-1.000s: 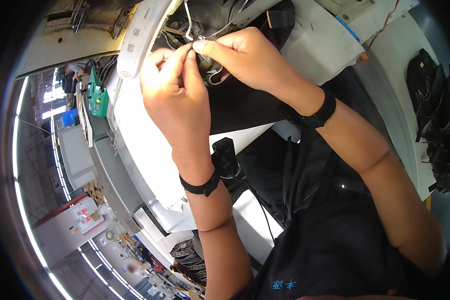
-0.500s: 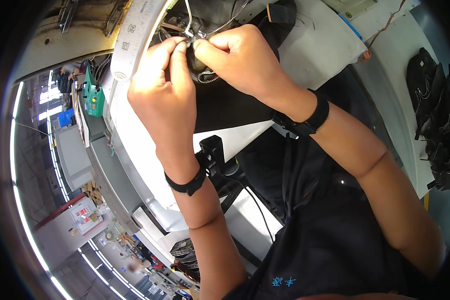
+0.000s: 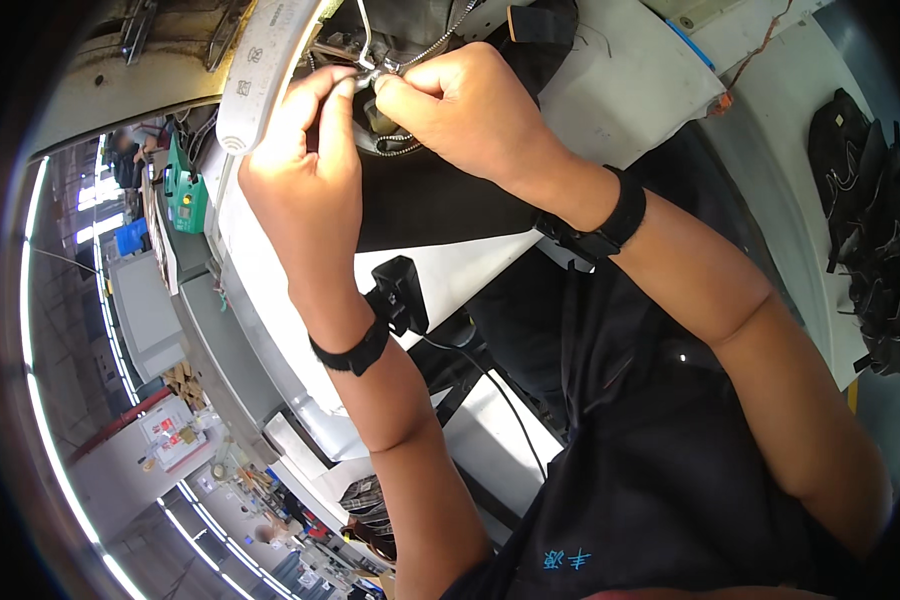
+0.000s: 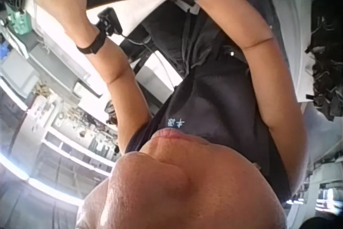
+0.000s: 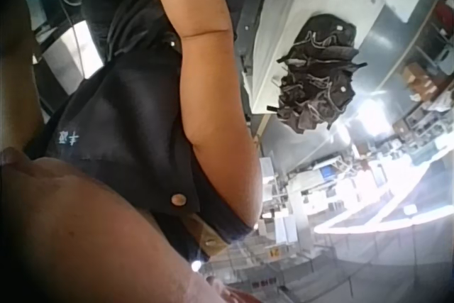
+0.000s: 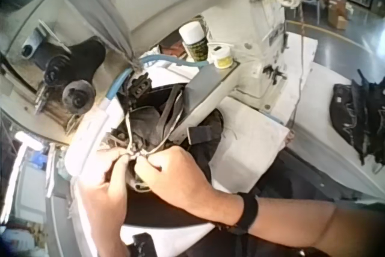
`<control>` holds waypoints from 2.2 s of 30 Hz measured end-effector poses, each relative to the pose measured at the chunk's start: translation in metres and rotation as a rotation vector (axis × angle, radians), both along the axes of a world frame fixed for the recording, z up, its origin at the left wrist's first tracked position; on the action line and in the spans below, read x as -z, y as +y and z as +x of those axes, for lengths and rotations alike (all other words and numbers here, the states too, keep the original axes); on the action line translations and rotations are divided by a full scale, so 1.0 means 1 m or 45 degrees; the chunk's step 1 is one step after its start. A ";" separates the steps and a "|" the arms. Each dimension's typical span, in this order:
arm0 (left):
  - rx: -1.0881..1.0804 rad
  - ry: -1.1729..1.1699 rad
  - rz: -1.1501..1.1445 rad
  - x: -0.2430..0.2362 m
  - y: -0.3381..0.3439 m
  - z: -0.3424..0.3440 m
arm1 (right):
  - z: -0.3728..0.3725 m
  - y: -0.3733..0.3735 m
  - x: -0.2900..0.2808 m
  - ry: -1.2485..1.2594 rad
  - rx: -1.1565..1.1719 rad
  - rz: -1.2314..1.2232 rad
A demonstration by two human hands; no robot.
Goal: The recorder uses an industrial sewing machine to stitch the lining and zipper into a leather bag.
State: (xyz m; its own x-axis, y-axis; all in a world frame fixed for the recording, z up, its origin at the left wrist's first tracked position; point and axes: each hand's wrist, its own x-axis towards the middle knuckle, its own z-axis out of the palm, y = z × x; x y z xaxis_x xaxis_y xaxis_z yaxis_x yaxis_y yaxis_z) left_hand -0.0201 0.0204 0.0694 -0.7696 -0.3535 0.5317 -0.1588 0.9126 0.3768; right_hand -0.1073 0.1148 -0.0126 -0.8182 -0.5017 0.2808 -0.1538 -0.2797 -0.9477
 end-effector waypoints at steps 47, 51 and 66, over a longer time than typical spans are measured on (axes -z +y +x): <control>-0.341 0.062 -0.291 0.034 0.070 -0.009 | -0.004 0.021 0.019 0.053 -0.468 -0.007; -0.413 -0.034 -0.322 0.032 0.078 -0.009 | -0.005 0.019 0.021 0.047 -0.480 -0.057; -0.341 -0.016 -0.258 0.038 0.081 -0.003 | -0.008 0.026 0.015 -0.022 -0.534 -0.063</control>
State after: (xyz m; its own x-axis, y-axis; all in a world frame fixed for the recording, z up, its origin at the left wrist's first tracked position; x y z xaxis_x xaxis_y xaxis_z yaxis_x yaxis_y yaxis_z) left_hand -0.0227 0.1017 0.0317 -0.6706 -0.4326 0.6027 -0.4070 0.8937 0.1887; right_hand -0.1153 0.1408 -0.0272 -0.5508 -0.7786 0.3006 -0.0010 -0.3596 -0.9331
